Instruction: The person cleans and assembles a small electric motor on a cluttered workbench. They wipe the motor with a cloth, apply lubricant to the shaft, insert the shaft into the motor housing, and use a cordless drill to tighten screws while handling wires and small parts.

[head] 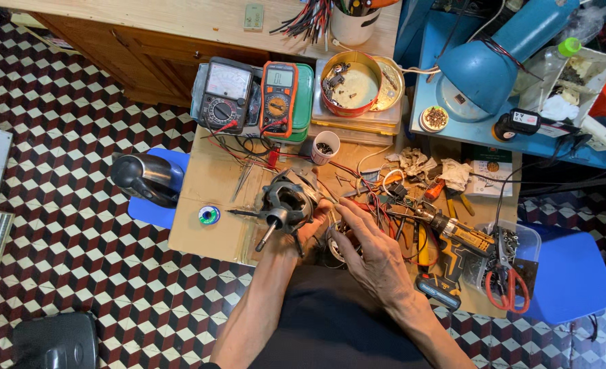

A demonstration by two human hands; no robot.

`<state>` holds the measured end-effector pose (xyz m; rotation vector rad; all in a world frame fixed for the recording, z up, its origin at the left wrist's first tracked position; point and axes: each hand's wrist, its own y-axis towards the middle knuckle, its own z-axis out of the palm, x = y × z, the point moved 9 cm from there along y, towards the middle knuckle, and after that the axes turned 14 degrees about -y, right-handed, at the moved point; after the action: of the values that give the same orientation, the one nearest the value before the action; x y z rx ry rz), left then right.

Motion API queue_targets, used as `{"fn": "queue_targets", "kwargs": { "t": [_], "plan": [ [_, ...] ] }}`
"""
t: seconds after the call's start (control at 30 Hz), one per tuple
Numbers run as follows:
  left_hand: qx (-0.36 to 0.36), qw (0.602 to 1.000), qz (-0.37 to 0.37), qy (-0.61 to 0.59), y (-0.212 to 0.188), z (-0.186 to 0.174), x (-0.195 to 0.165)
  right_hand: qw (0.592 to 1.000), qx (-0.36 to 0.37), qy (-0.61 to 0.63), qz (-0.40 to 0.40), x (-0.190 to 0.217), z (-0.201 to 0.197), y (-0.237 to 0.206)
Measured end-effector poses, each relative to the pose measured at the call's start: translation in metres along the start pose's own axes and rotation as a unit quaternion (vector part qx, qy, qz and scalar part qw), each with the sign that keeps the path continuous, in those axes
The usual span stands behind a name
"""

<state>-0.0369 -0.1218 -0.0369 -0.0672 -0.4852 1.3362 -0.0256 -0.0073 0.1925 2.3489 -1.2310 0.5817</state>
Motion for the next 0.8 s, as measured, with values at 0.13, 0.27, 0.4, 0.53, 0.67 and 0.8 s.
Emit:
{"fn": "queue_targets", "kwargs": {
  "t": [0.13,0.27,0.4,0.53,0.67,0.8],
  "plan": [
    [-0.007,0.997,0.071,0.042,-0.007,0.026,-0.005,0.999,-0.018,-0.013,0.036,-0.001,-0.003,-0.001],
    [-0.093,0.965,0.212,0.124,-0.013,0.054,-0.017,0.996,-0.085,-0.036,-0.015,0.014,-0.016,0.002],
    [-0.153,0.946,0.227,0.171,-0.013,0.082,-0.001,0.991,-0.036,0.092,0.089,-0.006,0.014,0.019],
    [-0.176,0.896,0.305,0.271,-0.025,0.115,-0.002,0.937,-0.054,0.306,0.158,-0.037,0.031,0.020],
    [-0.121,0.890,0.299,0.323,-0.033,0.141,0.015,0.868,-0.056,0.453,0.196,-0.079,0.037,0.015],
    [-0.041,0.872,0.268,0.408,-0.041,0.163,0.033,0.824,-0.047,0.522,0.214,-0.119,0.039,0.009]
  ]
}}
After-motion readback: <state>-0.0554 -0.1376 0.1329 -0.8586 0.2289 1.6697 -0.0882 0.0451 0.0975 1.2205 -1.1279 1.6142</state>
